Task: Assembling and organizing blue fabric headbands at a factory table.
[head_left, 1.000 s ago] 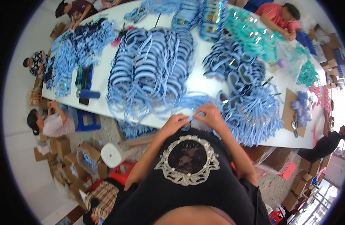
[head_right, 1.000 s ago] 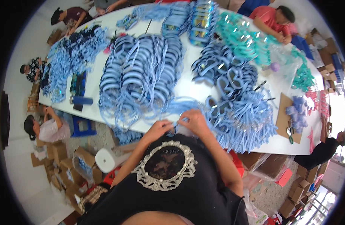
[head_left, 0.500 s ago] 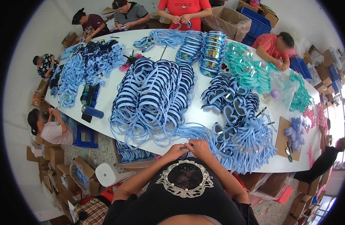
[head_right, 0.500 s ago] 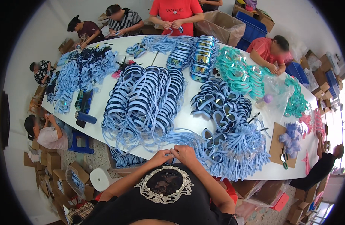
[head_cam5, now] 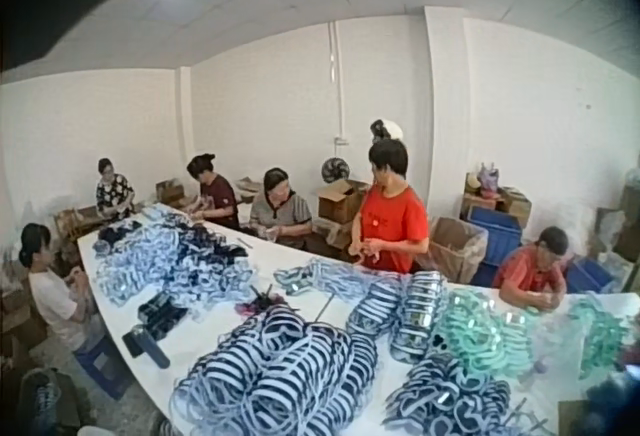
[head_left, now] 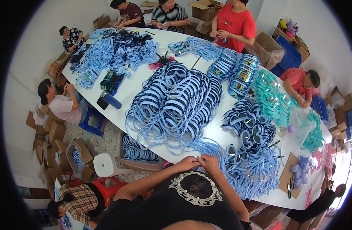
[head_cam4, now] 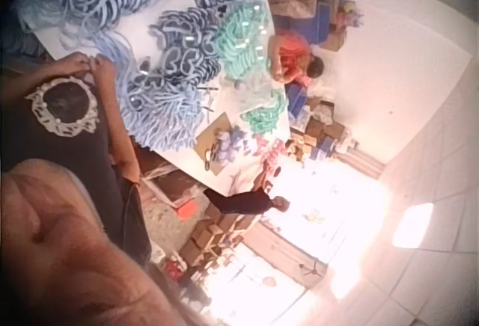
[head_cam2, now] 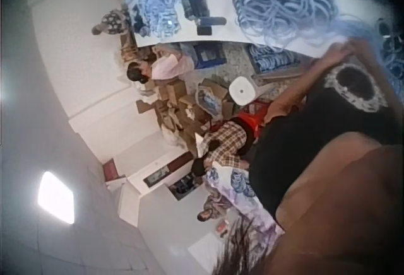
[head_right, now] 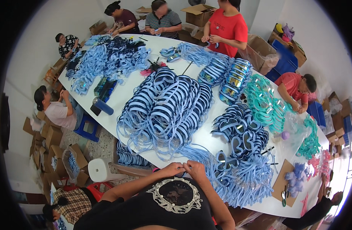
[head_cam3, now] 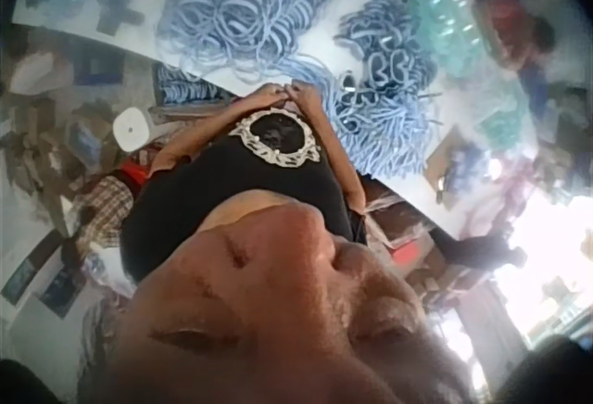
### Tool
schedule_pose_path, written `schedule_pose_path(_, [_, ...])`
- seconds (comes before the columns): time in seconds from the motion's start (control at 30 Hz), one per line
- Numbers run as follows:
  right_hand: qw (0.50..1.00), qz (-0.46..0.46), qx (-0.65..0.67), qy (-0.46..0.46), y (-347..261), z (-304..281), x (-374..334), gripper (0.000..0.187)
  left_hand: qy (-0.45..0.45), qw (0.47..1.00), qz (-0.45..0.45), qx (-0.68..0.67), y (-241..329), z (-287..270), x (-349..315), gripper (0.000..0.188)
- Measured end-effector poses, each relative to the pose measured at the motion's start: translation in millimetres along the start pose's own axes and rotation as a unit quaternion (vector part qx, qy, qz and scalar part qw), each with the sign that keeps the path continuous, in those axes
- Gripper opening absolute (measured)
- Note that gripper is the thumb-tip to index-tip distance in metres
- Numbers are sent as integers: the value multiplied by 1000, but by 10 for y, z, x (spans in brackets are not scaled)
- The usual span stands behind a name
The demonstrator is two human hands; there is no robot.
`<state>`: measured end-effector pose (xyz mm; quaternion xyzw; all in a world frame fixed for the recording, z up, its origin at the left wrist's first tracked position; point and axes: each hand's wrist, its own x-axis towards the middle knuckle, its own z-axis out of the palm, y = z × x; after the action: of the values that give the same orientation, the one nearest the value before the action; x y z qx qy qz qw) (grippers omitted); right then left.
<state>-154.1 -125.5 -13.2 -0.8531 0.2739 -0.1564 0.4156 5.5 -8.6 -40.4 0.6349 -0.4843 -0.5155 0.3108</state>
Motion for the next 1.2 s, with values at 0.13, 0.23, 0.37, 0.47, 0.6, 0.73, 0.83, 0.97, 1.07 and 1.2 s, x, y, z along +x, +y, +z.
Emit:
schedule_pose_path(0.13, [998,4,-63,17,-68,-9,14,30,16,998,32,60,-59,20,21,35])
schedule_pose_path(0.23, [996,52,-74,-3,-179,-14,92,24,-16,999,15,41,11,-18,19,32])
schedule_pose_path(0.37, [994,64,-83,-6,-195,28,168,19,31,999,24,34,81,4,21,31])
schedule_pose_path(0.47, [995,70,-58,31,37,168,184,19,64,995,77,-1,115,-17,40,30])
schedule_pose_path(0.6, [991,126,-4,41,188,155,195,30,81,987,141,2,150,24,87,30])
schedule_pose_path(0.73, [989,118,83,-2,104,-90,119,46,89,982,138,89,232,-53,162,31])
schedule_pose_path(0.83, [959,195,144,-145,-176,-286,26,38,200,965,166,34,188,-127,131,30])
schedule_pose_path(0.97, [967,102,221,-76,-412,-309,-58,23,258,946,-6,-196,-19,-223,215,45])
schedule_pose_path(1.07, [980,68,175,-72,-410,-303,-41,19,155,824,-76,-539,59,-407,231,48])
schedule_pose_path(1.2, [987,35,153,-47,-570,-343,4,15,185,773,26,-606,346,-666,100,53])
